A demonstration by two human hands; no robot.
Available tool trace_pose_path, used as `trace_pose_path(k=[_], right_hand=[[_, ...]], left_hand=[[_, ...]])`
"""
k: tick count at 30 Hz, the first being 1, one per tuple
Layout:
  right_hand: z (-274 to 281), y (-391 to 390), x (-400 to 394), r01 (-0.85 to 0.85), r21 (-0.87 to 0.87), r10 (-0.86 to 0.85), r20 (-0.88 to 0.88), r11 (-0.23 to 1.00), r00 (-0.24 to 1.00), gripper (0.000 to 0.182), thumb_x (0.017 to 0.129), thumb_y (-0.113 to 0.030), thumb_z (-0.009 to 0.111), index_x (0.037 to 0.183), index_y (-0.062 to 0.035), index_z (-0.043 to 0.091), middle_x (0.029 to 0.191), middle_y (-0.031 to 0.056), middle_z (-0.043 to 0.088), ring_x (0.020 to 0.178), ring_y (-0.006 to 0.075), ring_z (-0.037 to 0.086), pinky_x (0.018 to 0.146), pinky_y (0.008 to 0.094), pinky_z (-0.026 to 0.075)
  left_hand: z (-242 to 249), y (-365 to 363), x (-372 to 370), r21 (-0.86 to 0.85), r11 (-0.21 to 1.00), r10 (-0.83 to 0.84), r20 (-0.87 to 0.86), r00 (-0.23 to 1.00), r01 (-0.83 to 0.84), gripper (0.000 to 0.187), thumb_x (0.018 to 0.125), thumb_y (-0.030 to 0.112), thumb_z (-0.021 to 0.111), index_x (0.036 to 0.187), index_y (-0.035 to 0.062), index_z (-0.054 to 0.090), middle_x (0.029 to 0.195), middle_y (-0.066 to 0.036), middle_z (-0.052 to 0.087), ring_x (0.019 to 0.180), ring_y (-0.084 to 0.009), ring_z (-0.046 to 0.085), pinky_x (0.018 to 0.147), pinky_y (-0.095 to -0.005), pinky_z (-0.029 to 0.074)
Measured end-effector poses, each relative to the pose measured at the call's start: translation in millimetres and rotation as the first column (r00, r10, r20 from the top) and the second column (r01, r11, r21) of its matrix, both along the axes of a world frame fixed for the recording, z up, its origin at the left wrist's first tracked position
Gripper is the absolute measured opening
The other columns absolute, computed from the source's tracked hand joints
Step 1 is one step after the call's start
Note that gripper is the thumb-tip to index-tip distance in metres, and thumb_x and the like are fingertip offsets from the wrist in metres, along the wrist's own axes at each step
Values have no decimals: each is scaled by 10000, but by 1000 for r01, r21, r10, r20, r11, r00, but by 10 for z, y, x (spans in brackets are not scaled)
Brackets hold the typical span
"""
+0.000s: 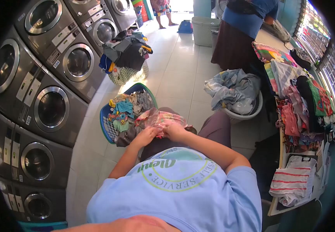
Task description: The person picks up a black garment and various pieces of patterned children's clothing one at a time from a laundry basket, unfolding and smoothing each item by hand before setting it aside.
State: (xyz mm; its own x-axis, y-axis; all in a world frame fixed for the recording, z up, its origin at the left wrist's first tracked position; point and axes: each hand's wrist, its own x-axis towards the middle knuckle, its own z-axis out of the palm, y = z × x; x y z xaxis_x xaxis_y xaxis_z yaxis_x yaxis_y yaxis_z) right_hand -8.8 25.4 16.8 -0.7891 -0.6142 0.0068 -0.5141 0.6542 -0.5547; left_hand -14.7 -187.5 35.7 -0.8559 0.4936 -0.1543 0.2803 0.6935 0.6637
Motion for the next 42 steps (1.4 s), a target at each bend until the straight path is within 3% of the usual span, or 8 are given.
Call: trace_pose_path(k=[4,8,11,18,26,35,38,42], right_hand=[[-36,18,72,-4,-84,-13,-200,996,980,132,803,-152,578,847,-29,558,831,172,604,793,361,598,690,455,464],[285,7,165,189,-284,-223,-94,940,970,58,821,-62,495,867,-28,500,831,180,594,856,356,590,711,438,448],[392,-2,120,188,-426,-314,-246,885,917,48,831,-57,478,867,-27,487,834,177,593,857,366,588,709,449,445],[380,6,137,400,-497,-509,-101,770,855,78,862,-37,460,938,-31,476,840,192,572,807,407,565,686,441,453],[572,49,204,451,-501,-552,-67,739,831,80,887,-87,494,942,-29,490,871,207,578,812,400,574,681,442,452],[854,47,368,360,-219,-376,-37,907,926,351,775,-282,703,1067,-116,598,986,108,592,850,337,597,754,383,497],[729,60,334,103,-357,-240,-366,928,899,405,741,-287,722,1114,-188,598,1086,76,533,1032,308,542,852,419,448],[875,30,338,-145,-222,6,-529,964,848,408,720,-227,713,1098,-142,585,1115,69,513,1084,280,500,923,416,404]], left_hand=[[192,80,161,-148,985,-119,-213,970,89,341,833,314,655,1039,47,609,1022,-162,563,980,-352,575,841,-422,471],[163,-18,149,-43,992,-128,-239,962,121,272,801,189,691,1036,64,637,1025,-130,580,921,-330,601,800,-395,486],[186,-35,50,119,992,-35,-66,997,43,235,802,176,696,994,47,654,941,-118,600,795,-288,618,722,-352,493],[-33,6,-126,389,921,-2,106,994,-39,207,834,153,698,996,32,660,816,24,622,706,-55,549,611,-231,452],[181,4,-96,466,862,-74,504,861,-199,232,924,238,590,1000,30,660,826,31,632,677,-28,527,593,-183,425],[366,-15,-28,617,749,-209,567,797,-242,163,907,75,524,1020,-2,613,901,-31,638,781,-72,597,653,-209,483],[383,1,-35,641,705,-184,578,795,-303,152,890,47,550,1028,-4,591,922,-45,633,824,-97,611,692,-221,502],[398,73,-48,683,580,-174,637,751,-444,165,899,71,570,1050,4,569,954,-59,627,838,-118,624,717,-235,517]])
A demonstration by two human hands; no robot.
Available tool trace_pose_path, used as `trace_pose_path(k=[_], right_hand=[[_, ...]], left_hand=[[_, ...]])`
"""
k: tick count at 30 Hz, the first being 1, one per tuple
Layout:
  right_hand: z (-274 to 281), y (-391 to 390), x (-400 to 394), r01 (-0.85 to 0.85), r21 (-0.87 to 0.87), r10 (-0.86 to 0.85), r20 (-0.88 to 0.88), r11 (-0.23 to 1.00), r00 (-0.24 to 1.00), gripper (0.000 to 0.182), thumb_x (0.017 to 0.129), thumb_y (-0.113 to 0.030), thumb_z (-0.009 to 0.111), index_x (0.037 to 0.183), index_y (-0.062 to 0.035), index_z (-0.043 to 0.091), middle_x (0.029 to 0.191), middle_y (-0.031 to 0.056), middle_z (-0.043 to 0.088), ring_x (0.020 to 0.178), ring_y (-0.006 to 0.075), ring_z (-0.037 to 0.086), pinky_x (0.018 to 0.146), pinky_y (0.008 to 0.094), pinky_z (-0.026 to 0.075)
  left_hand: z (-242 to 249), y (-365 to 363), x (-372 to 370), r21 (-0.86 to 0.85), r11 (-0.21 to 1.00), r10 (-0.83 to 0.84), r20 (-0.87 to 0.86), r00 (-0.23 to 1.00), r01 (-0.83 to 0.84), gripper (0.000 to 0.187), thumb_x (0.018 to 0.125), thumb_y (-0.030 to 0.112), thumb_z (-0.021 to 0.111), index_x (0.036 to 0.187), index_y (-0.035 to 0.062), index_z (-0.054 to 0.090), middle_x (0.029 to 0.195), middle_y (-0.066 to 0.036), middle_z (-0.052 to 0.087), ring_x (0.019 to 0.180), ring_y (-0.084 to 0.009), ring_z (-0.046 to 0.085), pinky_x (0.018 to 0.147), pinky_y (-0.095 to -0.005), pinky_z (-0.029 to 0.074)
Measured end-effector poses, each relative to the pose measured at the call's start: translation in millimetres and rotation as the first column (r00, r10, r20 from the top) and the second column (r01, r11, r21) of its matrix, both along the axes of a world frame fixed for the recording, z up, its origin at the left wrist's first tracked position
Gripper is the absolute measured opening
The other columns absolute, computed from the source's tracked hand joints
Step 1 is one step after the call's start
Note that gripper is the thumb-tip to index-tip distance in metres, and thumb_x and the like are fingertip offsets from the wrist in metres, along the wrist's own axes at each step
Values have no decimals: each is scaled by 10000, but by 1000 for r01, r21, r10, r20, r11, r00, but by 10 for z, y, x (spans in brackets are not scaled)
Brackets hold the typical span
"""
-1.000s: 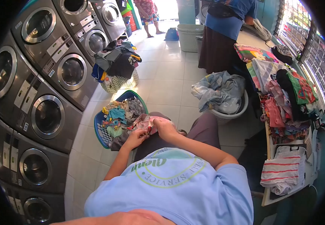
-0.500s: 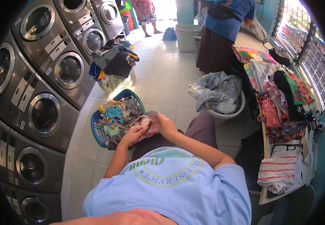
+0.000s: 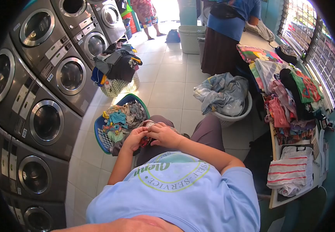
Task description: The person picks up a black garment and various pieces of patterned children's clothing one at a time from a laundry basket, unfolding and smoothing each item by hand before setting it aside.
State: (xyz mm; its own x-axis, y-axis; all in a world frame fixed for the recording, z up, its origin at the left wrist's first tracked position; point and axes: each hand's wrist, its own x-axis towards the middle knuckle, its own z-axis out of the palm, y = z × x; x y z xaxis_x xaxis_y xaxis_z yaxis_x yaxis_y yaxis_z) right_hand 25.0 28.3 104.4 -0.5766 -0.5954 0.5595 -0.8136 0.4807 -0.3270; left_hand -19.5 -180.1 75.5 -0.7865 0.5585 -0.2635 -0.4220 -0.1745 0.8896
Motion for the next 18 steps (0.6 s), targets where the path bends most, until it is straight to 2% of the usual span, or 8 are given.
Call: trace_pose_path(k=[2,5,8,11,14,16,17,18], right_hand=[[17,-36,9,-23,45,24,-31,999,999,362,744,-201,669,1082,-109,578,1112,67,515,1070,276,510,922,412,405],[-107,-39,-53,-6,70,3,32,997,999,294,765,-165,606,1044,-79,572,1103,63,517,1076,261,507,930,412,397],[24,-14,-6,66,76,-53,-164,995,985,216,782,-139,554,988,-78,578,1077,67,521,1052,258,519,900,406,413],[118,-24,-6,46,54,-28,-308,997,951,177,750,-140,573,918,-88,587,989,76,555,1023,243,549,875,393,420],[16,-70,-20,-181,134,196,-115,974,974,94,741,-126,589,819,-81,563,839,86,595,827,261,606,789,397,471],[-12,-104,103,-164,200,117,229,966,966,93,763,-137,571,816,-62,557,780,102,603,723,296,610,721,413,486],[-20,-117,142,-166,234,63,391,958,918,99,775,-143,562,815,-53,553,751,110,607,671,314,613,687,421,493],[-23,-132,135,-92,152,24,398,984,917,167,835,-193,532,848,-30,568,728,129,613,583,320,608,601,410,502]], left_hand=[[68,49,20,74,997,-29,45,999,26,190,904,90,573,1076,9,563,990,-65,625,860,-129,628,734,-250,521],[80,77,11,170,984,-65,101,993,47,185,926,112,540,1088,24,561,1003,-61,619,876,-140,620,742,-279,521],[155,81,19,242,969,-79,158,984,39,177,938,121,511,1083,33,561,1008,-63,619,894,-162,614,757,-317,523],[171,79,-17,284,959,-79,232,970,10,175,939,119,498,1079,35,561,1003,-80,623,902,-188,620,770,-340,525],[97,65,-138,258,964,-14,263,965,-56,183,935,109,493,1092,34,553,1001,-98,629,901,-203,627,781,-352,527],[47,50,-254,256,960,46,245,968,-110,177,908,94,531,1057,14,587,998,-112,644,878,-227,641,779,-354,523],[8,63,-281,71,995,76,-7,997,-75,163,896,89,545,1024,7,602,984,-111,648,869,-226,643,771,-350,520],[10,128,-277,-120,989,52,-259,964,-86,149,884,84,559,992,-1,618,971,-110,651,860,-225,644,764,-346,518]])
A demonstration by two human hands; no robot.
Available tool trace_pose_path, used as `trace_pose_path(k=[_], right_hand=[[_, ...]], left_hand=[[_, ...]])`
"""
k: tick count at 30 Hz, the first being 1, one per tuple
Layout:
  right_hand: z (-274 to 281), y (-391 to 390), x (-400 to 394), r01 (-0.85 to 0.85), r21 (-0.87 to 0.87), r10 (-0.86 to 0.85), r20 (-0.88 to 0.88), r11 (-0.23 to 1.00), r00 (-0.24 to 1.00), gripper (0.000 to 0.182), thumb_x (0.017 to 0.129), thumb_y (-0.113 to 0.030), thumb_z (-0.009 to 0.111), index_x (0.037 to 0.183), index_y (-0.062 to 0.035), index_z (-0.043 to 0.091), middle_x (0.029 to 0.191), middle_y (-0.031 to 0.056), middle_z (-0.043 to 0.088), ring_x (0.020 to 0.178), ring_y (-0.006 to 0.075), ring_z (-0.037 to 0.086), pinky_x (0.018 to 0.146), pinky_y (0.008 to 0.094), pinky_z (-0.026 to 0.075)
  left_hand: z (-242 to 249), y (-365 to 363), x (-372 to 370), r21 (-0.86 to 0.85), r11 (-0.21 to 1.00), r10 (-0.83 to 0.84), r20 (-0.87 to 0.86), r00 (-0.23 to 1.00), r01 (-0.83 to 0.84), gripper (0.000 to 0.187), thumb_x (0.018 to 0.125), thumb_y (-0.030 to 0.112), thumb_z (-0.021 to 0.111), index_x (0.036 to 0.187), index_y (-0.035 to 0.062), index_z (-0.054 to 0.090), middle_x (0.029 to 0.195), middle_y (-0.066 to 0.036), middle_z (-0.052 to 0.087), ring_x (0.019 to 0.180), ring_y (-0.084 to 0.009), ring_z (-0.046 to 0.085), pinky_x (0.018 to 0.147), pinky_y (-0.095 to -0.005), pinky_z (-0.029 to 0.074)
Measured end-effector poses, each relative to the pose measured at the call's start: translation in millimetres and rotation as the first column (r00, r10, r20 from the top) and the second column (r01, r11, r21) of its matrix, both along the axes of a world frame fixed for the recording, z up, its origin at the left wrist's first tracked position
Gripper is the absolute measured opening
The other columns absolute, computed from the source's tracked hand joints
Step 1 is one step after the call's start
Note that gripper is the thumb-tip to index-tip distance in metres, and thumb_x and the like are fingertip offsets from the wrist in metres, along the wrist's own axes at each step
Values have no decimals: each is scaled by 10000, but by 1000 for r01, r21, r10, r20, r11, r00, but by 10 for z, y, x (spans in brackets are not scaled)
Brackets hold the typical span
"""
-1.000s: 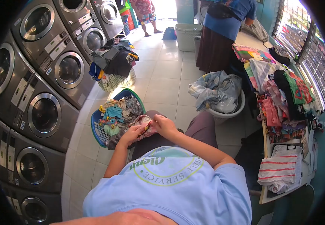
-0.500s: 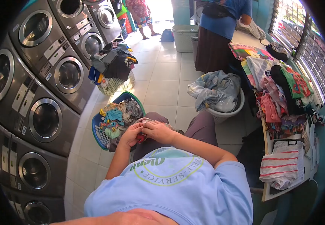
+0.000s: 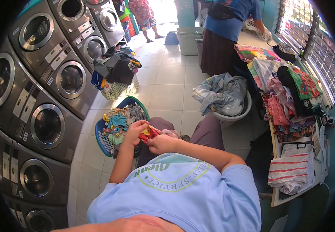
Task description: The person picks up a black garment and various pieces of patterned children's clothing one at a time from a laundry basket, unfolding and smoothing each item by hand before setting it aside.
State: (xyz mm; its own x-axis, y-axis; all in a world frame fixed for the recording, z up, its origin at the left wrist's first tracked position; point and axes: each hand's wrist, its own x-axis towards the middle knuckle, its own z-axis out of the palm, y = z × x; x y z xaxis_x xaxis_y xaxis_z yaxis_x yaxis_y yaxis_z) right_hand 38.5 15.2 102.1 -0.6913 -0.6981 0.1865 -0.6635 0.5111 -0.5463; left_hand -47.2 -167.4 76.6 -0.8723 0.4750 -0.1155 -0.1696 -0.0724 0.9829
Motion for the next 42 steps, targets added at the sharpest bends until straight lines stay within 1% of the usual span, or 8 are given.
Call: trace_pose_path(k=[7,14,18,22,28,31,34,42], right_hand=[[-54,89,-503,643,-514,186,841,568,507,227,840,-200,555,994,-38,591,842,101,619,704,207,621,692,352,504],[342,-245,-669,281,-508,559,-558,-814,613,395,791,-202,628,1147,-41,569,1041,64,620,908,128,617,847,324,478],[370,472,-818,454,-887,829,189,-85,526,567,715,-191,705,1233,-45,524,1047,69,604,864,126,602,830,292,475],[125,622,-1352,272,-452,-229,148,849,962,273,800,-177,600,1033,-45,551,898,66,586,767,150,555,748,299,468],[-344,801,-1697,597,-802,510,513,-3,691,211,964,-171,461,1138,-64,516,968,29,517,853,145,498,725,255,446],[29,733,-1561,481,-750,37,555,454,831,174,918,-163,512,1068,-92,566,987,52,550,854,155,546,753,289,461],[1107,439,-1081,628,293,-572,-261,721,778,140,872,-155,564,998,-120,615,1005,75,583,855,165,594,780,323,475],[-286,796,-1564,415,-909,224,412,36,883,306,914,-285,490,1141,-82,519,1130,132,542,1022,202,538,856,349,452]], left_hand=[[626,754,355,-267,903,-23,-813,582,-338,133,800,-8,573,901,18,656,845,-135,592,763,-271,602,695,-329,490],[717,1204,557,-73,997,-73,-626,776,35,137,837,-32,528,958,16,572,873,-49,527,780,-137,528,671,-257,444],[901,1336,869,12,893,-372,-545,751,451,166,828,-73,493,945,39,530,872,-14,502,735,-86,471,619,-231,392],[980,1229,871,-111,923,-332,-715,615,368,177,794,-83,509,929,31,524,935,-50,505,728,-102,504,621,-241,409],[877,1168,451,-118,922,129,-806,578,-370,271,750,-88,526,1008,-20,574,894,-113,561,717,-223,599,645,-310,486],[858,1191,386,-120,943,39,-887,460,-311,285,748,-93,516,1016,-29,589,879,-116,572,725,-232,602,653,-313,485],[841,1257,421,-201,976,-122,-827,550,-87,255,759,-93,519,993,-29,596,832,-101,569,743,-174,589,661,-285,471],[717,1260,686,-180,845,-525,-454,719,504,138,852,-33,551,984,-10,583,804,22,532,739,-46,478,662,-221,408]])
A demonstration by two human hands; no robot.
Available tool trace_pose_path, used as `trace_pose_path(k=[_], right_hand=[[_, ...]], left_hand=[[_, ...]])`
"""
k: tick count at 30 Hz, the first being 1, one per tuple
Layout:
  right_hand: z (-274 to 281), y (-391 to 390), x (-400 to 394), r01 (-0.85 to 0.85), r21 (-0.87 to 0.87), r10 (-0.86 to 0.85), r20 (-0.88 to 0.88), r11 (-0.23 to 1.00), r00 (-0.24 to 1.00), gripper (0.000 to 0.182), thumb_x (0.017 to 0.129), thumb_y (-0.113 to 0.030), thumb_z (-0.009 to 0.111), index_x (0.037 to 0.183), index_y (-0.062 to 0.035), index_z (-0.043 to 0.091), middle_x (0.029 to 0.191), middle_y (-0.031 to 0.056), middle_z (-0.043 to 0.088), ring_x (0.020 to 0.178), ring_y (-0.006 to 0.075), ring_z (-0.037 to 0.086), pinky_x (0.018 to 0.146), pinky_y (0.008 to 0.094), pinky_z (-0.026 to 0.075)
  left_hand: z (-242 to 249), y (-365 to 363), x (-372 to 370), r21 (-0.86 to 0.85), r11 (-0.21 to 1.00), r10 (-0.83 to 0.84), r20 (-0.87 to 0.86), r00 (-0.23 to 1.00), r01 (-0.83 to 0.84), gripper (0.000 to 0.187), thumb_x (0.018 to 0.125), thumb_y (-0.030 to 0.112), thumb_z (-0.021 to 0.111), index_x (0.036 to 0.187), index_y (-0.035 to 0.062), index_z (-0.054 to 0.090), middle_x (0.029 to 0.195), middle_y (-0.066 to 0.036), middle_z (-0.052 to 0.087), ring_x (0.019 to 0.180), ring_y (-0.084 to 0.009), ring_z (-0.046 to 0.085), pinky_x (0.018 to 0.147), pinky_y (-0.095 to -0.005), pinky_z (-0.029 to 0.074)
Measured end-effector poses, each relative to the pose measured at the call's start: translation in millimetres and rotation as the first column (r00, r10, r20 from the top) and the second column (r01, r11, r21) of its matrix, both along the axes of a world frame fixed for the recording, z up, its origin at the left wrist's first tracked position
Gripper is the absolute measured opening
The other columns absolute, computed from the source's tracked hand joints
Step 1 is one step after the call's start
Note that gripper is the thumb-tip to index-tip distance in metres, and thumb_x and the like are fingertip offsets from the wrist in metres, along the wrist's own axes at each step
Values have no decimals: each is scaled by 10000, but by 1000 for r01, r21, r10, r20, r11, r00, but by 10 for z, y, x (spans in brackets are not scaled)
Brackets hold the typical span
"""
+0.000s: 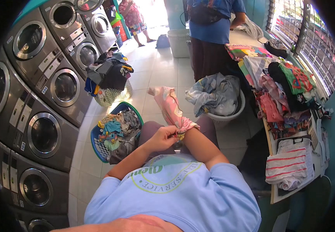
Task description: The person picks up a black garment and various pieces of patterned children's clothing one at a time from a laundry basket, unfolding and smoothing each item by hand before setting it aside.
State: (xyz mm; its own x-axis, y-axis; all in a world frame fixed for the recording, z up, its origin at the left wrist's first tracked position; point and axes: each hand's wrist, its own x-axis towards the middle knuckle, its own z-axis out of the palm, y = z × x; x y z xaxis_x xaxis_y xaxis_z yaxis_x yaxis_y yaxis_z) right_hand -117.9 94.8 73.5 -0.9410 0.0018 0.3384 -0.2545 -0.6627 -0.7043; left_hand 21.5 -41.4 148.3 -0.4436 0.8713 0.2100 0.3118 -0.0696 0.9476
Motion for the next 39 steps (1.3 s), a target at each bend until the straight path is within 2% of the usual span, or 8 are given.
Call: trace_pose_path(k=[11,17,22,24,31,33,35,39], right_hand=[[-48,388,-160,-307,-518,84,-409,798,909,542,940,-443,441,1295,-35,412,1229,187,511,1169,232,489,923,363,435],[637,-38,957,-407,-617,619,170,674,767,447,952,-342,476,1297,-58,461,1169,124,567,1060,196,552,851,331,485],[1099,-365,1426,-436,362,321,337,824,885,384,959,-219,485,1316,-78,481,1137,60,597,1006,129,571,814,274,498],[1286,-293,1383,-480,411,411,250,775,877,374,963,-225,475,1308,-81,489,1162,41,594,999,114,574,812,257,492],[968,-337,838,-113,612,245,-137,783,960,387,915,-234,523,1273,-89,501,1185,51,588,1067,130,555,880,281,458],[1041,-507,1136,-95,685,-34,172,723,984,414,843,-126,559,1243,-32,505,1142,63,606,1020,165,573,908,297,450],[249,-604,813,226,811,-54,-234,540,971,442,852,-133,554,1276,-33,476,1223,92,562,1101,192,544,948,315,432],[866,-682,1080,3,773,-83,65,635,994,449,873,-153,555,1299,-47,461,1267,104,538,1124,221,540,957,324,434]], left_hand=[[-98,-2,210,-54,934,-291,453,843,352,136,933,128,542,970,7,591,867,25,577,814,-28,497,712,-195,412],[201,-306,-712,77,877,375,510,774,-475,306,964,271,474,946,5,626,900,-83,661,746,-146,641,705,-300,533],[-653,-1107,-1632,86,735,143,950,278,-673,417,977,387,401,1012,9,574,982,-171,642,890,-293,640,812,-448,526],[-841,-1283,-1689,17,687,142,977,158,-727,507,969,455,386,1176,12,518,1154,-188,595,1043,-316,583,910,-492,474],[-427,-986,-843,285,870,30,784,620,-403,557,930,412,514,1347,60,401,1313,-106,503,1184,-288,506,957,-453,444],[-444,-798,-698,317,872,-8,771,637,-373,508,918,281,562,1343,62,391,1292,-104,511,1169,-268,517,969,-437,443],[-531,-662,-696,341,873,-54,778,626,-349,463,911,138,581,1326,62,391,1267,-102,517,1139,-249,537,985,-430,437],[-363,-529,-807,367,777,-63,853,517,-511,314,888,90,595,1184,21,516,1153,-124,584,1025,-235,605,868,-386,525]])
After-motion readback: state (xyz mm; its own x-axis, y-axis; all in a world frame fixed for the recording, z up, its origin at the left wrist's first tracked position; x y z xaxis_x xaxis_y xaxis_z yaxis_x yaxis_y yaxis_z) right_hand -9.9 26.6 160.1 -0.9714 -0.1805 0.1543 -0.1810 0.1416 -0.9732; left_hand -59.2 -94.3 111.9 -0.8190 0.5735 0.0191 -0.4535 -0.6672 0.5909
